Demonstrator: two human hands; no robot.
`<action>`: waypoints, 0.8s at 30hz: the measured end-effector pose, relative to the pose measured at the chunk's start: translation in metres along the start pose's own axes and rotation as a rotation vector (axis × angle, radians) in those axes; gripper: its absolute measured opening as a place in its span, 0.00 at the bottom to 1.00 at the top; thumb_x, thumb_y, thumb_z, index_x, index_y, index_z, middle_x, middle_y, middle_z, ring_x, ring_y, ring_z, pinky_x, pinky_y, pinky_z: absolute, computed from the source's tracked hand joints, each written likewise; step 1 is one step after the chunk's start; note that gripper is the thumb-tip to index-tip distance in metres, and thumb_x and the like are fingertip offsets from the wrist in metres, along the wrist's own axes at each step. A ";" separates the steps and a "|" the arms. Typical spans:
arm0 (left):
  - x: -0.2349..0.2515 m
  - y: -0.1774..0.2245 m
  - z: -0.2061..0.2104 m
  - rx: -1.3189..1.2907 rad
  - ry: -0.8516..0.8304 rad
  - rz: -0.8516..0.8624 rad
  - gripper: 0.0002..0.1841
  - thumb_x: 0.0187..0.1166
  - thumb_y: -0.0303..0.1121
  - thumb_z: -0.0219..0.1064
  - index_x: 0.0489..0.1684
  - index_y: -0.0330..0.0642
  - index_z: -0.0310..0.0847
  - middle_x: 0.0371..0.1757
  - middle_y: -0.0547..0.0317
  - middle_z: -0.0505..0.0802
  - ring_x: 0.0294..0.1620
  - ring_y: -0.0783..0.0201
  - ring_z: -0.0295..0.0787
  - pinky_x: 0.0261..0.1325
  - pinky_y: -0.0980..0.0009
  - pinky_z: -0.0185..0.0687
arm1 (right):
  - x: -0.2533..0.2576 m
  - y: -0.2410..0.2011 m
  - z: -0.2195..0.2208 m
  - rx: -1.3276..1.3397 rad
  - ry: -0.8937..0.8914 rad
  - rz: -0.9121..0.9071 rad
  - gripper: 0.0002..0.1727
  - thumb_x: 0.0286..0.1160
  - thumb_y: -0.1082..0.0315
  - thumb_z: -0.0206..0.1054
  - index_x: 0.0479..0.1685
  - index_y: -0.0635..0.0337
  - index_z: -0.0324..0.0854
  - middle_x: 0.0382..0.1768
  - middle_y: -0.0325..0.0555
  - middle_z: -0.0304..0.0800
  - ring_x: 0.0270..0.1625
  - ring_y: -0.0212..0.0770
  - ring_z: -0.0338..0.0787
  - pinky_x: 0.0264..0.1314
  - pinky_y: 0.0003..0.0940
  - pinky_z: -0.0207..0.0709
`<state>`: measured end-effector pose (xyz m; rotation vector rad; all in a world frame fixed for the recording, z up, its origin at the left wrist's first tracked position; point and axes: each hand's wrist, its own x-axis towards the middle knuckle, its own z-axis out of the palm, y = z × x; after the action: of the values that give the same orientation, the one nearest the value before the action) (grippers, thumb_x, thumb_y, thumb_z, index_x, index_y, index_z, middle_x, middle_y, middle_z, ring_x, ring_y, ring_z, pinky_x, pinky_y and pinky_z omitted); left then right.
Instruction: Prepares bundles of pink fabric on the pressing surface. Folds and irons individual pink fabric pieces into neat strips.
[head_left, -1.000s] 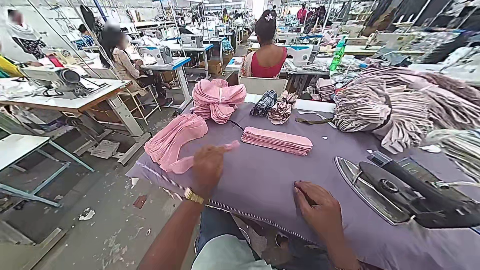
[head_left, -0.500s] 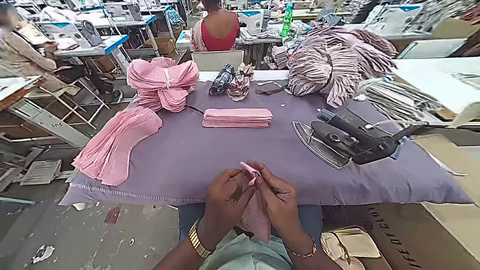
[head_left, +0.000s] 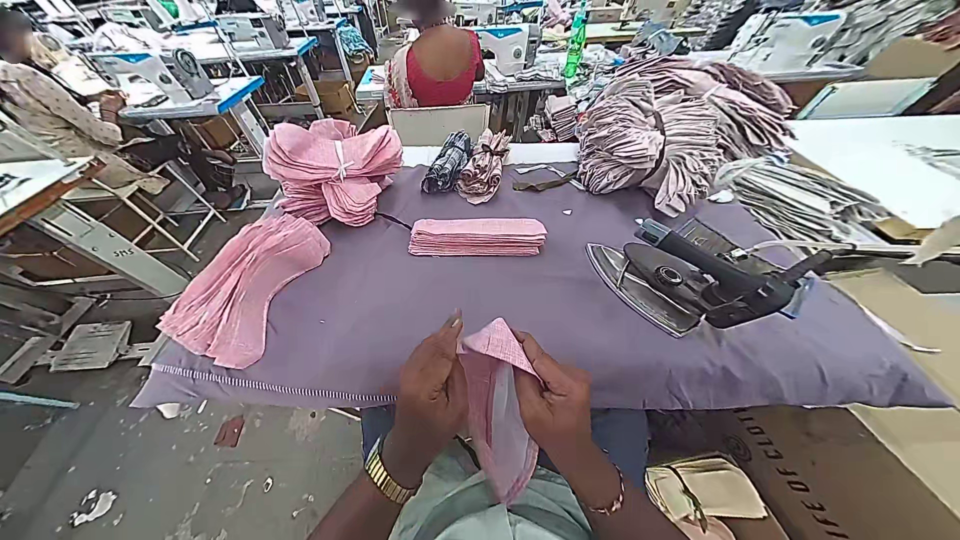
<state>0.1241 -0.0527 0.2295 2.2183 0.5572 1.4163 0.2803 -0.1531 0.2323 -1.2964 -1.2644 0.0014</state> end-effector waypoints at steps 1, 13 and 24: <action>0.002 0.003 0.001 -0.001 -0.024 0.023 0.18 0.78 0.26 0.65 0.65 0.29 0.85 0.77 0.39 0.84 0.76 0.47 0.84 0.78 0.53 0.84 | -0.003 0.001 0.001 -0.130 -0.005 -0.051 0.18 0.77 0.72 0.62 0.63 0.67 0.89 0.37 0.41 0.98 0.36 0.26 0.94 0.38 0.25 0.90; 0.015 0.016 -0.012 0.102 -0.009 0.232 0.06 0.73 0.29 0.73 0.41 0.50 0.94 0.56 0.52 0.92 0.56 0.61 0.90 0.55 0.68 0.91 | -0.014 -0.011 0.003 -0.463 -0.163 -0.234 0.21 0.79 0.65 0.63 0.66 0.64 0.87 0.28 0.41 0.94 0.24 0.35 0.88 0.25 0.33 0.82; 0.027 -0.037 -0.045 -0.035 0.041 0.098 0.13 0.77 0.23 0.64 0.52 0.37 0.92 0.59 0.48 0.95 0.61 0.57 0.93 0.64 0.60 0.92 | 0.015 0.025 -0.068 -0.201 0.126 -0.183 0.19 0.82 0.66 0.62 0.64 0.69 0.85 0.69 0.63 0.87 0.67 0.54 0.92 0.69 0.51 0.89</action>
<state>0.0900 -0.0004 0.2453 2.2205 0.4390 1.5125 0.3485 -0.1818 0.2413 -1.3243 -1.2946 -0.3403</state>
